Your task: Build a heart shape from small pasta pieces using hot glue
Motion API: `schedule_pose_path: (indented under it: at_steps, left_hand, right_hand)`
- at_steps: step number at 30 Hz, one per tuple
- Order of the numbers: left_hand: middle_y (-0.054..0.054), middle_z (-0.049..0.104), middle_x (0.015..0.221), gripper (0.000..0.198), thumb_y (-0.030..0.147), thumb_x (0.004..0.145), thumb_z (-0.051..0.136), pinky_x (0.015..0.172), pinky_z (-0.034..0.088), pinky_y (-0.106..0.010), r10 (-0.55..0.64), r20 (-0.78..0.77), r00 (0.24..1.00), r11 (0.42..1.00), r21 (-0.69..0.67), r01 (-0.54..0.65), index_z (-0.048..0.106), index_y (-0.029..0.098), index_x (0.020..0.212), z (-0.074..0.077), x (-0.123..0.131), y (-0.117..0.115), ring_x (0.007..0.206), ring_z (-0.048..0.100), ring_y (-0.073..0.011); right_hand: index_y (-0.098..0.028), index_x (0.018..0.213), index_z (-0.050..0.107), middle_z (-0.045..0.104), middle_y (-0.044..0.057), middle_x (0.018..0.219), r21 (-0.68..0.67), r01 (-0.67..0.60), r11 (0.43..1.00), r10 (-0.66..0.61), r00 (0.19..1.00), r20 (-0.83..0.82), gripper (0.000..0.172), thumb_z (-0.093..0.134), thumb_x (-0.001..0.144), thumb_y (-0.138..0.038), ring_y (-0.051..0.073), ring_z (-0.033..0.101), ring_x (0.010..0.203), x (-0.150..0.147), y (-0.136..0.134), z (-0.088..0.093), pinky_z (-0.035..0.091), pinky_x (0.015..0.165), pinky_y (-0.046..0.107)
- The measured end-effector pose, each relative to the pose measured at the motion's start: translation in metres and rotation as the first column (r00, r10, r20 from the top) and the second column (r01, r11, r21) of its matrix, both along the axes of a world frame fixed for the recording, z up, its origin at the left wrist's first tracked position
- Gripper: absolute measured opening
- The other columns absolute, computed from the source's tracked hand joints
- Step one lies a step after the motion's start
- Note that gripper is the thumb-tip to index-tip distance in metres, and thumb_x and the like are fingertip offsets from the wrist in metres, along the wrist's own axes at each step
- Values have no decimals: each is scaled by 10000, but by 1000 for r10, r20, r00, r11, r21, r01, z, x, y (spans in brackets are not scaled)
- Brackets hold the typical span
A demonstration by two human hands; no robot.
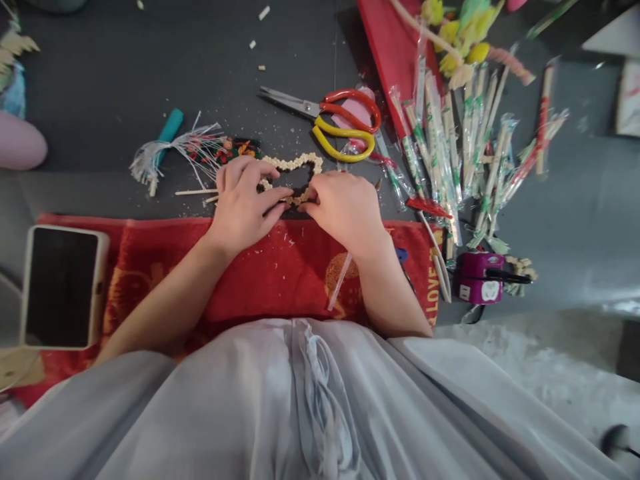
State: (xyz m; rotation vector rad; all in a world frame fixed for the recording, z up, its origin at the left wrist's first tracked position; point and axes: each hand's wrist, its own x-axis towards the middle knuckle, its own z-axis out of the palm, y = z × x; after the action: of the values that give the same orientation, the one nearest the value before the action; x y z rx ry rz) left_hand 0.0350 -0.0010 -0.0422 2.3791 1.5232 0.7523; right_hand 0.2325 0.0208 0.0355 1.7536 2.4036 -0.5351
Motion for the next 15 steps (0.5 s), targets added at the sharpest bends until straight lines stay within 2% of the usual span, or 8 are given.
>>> schedule_pose_path:
  at_steps: [4, 6, 8, 11, 15]
  left_hand:
    - [-64, 726, 1238, 288, 332, 897, 712, 1009, 481, -628, 9, 19, 1000, 999, 43, -9, 748, 398, 1175, 1, -3, -1, 1252, 605, -382]
    - [-75, 754, 1145, 233, 353, 911, 702, 972, 506, -579, 29, 16, 999, 995, 92, -30, 757, 358, 1138, 2, -5, -1, 1171, 648, -354]
    - [-65, 769, 962, 159, 360, 948, 643, 862, 538, -488, 5, -6, 1000, 994, 105, -5, 767, 312, 1036, 4, -6, -2, 975, 701, -294]
    - [-13, 708, 683, 262, 355, 1001, 522, 618, 484, -354, -70, -67, 995, 996, 42, 73, 766, 292, 929, 5, -8, -4, 654, 665, -199]
    - [-4, 714, 626, 341, 357, 1030, 479, 505, 399, -323, -74, -121, 990, 992, 88, 85, 790, 286, 908, 4, -8, -7, 570, 658, -172]
  right_hand:
    - [-187, 1095, 764, 785, 114, 1099, -2, -1, 1000, 1, 1000, -1, 201, 600, 984, -223, 263, 715, 939, 2, -11, 4, 439, 718, 340]
    - [-184, 1128, 755, 782, 110, 1132, -6, 10, 1000, -10, 1000, 3, 225, 577, 994, -208, 270, 720, 978, 4, -18, 7, 436, 724, 338]
    - [-188, 1164, 748, 777, 109, 1166, -12, 19, 1000, -19, 1000, 6, 253, 553, 1004, -205, 272, 722, 1004, 5, -26, 9, 436, 727, 336]
    - [-210, 1262, 733, 769, 108, 1185, -20, 13, 1000, -13, 1000, -12, 332, 492, 1035, -229, 262, 726, 1013, 4, -37, 8, 443, 722, 331]
    - [-215, 1508, 601, 757, 109, 1200, -30, 7, 1000, -8, 1000, -14, 481, 409, 1067, -242, 239, 732, 1026, -1, -47, 2, 474, 732, 319]
